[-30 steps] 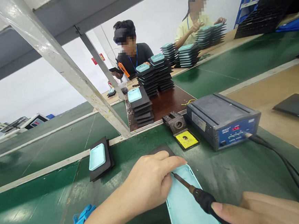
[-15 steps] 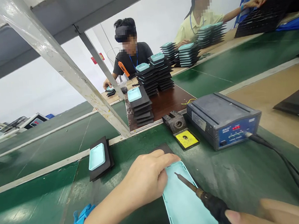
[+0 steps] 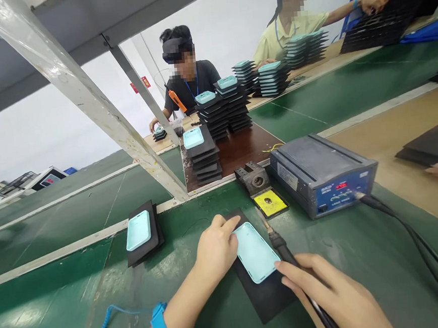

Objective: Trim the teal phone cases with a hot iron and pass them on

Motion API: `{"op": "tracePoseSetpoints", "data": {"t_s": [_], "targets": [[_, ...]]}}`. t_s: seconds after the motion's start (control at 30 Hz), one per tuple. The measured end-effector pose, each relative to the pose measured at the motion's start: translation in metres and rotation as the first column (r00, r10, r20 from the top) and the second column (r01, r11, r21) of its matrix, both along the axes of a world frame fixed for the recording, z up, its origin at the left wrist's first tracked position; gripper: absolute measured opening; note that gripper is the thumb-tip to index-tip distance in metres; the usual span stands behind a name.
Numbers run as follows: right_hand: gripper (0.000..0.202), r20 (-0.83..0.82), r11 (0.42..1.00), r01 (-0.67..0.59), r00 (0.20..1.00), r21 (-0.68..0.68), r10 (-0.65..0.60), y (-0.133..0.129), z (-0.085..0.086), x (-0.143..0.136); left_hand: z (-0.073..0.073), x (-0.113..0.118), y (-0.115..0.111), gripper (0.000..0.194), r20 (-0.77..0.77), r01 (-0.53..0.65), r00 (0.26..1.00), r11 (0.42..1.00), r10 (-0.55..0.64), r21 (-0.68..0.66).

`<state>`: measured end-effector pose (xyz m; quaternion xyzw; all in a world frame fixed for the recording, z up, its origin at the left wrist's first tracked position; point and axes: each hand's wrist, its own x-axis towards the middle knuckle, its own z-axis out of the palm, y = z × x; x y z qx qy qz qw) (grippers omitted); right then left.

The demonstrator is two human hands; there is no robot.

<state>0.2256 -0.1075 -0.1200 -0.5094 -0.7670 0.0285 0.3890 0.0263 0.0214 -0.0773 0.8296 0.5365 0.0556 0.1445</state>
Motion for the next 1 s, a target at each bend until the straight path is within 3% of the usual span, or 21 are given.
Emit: {"op": "tracePoseSetpoints", "data": {"t_s": [0.07, 0.1, 0.17, 0.27, 0.3, 0.37, 0.57, 0.67, 0.77, 0.87, 0.93, 1.0], "targets": [[0.038, 0.009, 0.999, -0.013, 1.0, -0.034, 0.014, 0.003, -0.011, -0.002, 0.004, -0.01, -0.009, 0.049, 0.256, -0.15, 0.95, 0.98, 0.18, -0.132], [0.04, 0.0, 0.998, -0.015, 1.0, -0.053, 0.015, 0.005, -0.013, -0.003, 0.007, -0.016, -0.015, 0.051, 0.388, -0.215, 0.87, 0.943, 0.303, -0.256], [0.043, -0.013, 0.999, -0.013, 1.0, -0.051, 0.012, 0.009, -0.011, -0.007, 0.014, -0.026, -0.03, 0.055, 0.557, -0.257, 0.604, 0.801, 0.57, -0.54], [0.044, -0.027, 0.999, 0.036, 0.999, 0.019, -0.035, 0.017, -0.003, -0.014, 0.022, -0.031, -0.052, 0.06, 0.545, -0.187, 0.187, 0.575, 0.817, -0.797], [0.045, -0.026, 0.998, 0.048, 0.999, 0.037, -0.047, 0.02, -0.002, -0.017, 0.024, -0.029, -0.057, 0.063, 0.523, -0.167, 0.099, 0.532, 0.847, -0.83], [0.045, -0.03, 0.998, 0.049, 0.998, 0.049, -0.048, 0.025, -0.001, -0.022, 0.026, -0.022, -0.062, 0.065, 0.496, -0.147, 0.009, 0.492, 0.868, -0.858], [0.043, -0.029, 0.999, -0.052, 0.998, 0.011, 0.052, 0.032, -0.007, -0.029, 0.024, -0.002, -0.055, 0.062, 0.473, -0.161, 0.008, 0.468, 0.881, -0.869], [0.046, -0.056, 0.999, -0.054, 0.997, -0.005, 0.053, 0.031, -0.009, -0.025, 0.019, 0.003, -0.049, 0.07, 0.5, -0.179, 0.028, 0.497, 0.865, -0.849], [0.045, -0.089, 0.998, -0.065, 0.994, -0.015, 0.063, 0.03, -0.011, -0.022, 0.008, 0.011, -0.047, 0.08, 0.562, -0.153, 0.176, 0.586, 0.809, -0.796], [0.042, -0.129, 0.997, -0.083, 0.988, -0.007, 0.081, 0.029, -0.015, -0.022, -0.005, 0.021, -0.048, 0.073, 0.683, -0.112, 0.35, 0.753, 0.641, -0.649], [0.04, -0.16, 0.997, -0.082, 0.984, 0.012, 0.083, 0.027, -0.016, -0.024, -0.01, 0.025, -0.045, 0.067, 0.73, -0.131, 0.402, 0.824, 0.552, -0.551], [0.034, -0.222, 0.997, -0.026, 0.974, 0.072, 0.042, 0.025, -0.016, -0.027, -0.006, 0.025, -0.037, 0.067, 0.736, -0.157, 0.398, 0.831, 0.548, -0.534]]}}
